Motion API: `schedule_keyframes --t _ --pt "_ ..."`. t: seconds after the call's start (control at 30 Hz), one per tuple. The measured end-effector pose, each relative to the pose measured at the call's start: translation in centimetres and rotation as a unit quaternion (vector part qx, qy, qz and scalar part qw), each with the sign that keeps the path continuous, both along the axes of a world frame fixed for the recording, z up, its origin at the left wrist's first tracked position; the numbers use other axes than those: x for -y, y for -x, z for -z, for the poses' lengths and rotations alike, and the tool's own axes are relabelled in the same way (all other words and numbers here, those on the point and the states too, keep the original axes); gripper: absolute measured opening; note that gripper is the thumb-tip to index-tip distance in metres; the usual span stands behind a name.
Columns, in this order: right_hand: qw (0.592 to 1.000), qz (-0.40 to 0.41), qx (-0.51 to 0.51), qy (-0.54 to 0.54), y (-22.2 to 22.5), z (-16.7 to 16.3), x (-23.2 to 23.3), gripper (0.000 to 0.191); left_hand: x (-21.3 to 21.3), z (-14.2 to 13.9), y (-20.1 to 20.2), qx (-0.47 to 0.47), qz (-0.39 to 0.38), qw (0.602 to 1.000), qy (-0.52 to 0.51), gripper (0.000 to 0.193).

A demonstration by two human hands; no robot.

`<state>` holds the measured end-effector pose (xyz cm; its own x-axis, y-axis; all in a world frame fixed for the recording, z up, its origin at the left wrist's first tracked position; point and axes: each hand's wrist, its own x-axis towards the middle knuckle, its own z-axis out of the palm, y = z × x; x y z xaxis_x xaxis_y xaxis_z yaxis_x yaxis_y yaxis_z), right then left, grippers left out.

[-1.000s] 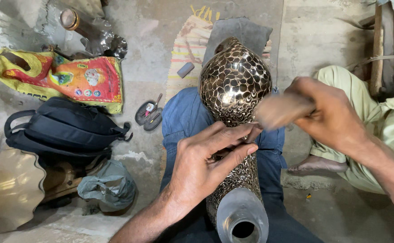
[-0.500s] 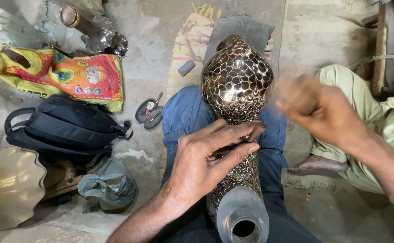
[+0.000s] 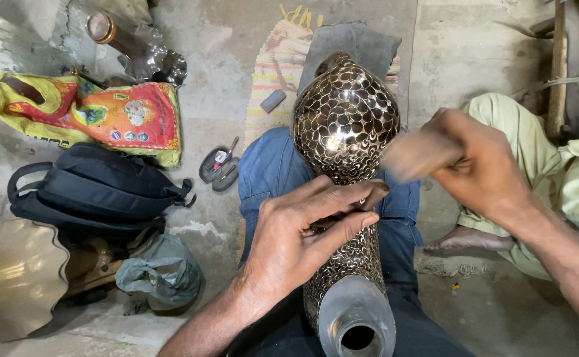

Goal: The person sits on the floor and uses a wooden mallet to repeatedly strike a metal chisel placed against a brass-colored vessel, creating a textured pattern on its surface. The person rotates the vessel to work on different sections.

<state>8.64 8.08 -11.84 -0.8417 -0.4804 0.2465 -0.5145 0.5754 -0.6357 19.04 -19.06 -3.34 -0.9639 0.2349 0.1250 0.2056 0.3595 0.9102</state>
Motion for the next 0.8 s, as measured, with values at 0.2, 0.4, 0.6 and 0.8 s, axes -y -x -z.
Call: schedule_keyframes --t 0.2,0.4,0.6,0.8 --pt "1.0 -0.01 -0.025 -0.015 0.03 -0.04 0.06 0.019 0.01 0.03 0.12 0.016 0.0 1.0 0.004 0.033" --pt "1.0 -0.02 -0.016 0.014 -0.25 -0.29 0.16 0.016 0.09 0.28 0.1 0.016 0.001 1.0 0.001 0.033" --pt "1.0 -0.021 -0.015 0.004 -0.37 -0.14 0.03 0.019 0.25 0.45 0.19 0.009 0.012 1.0 -0.005 0.033" --pt "0.999 -0.009 0.01 -0.038 -0.48 -0.01 -0.26 0.021 0.38 0.56 0.22 0.013 0.014 1.0 -0.016 0.033"
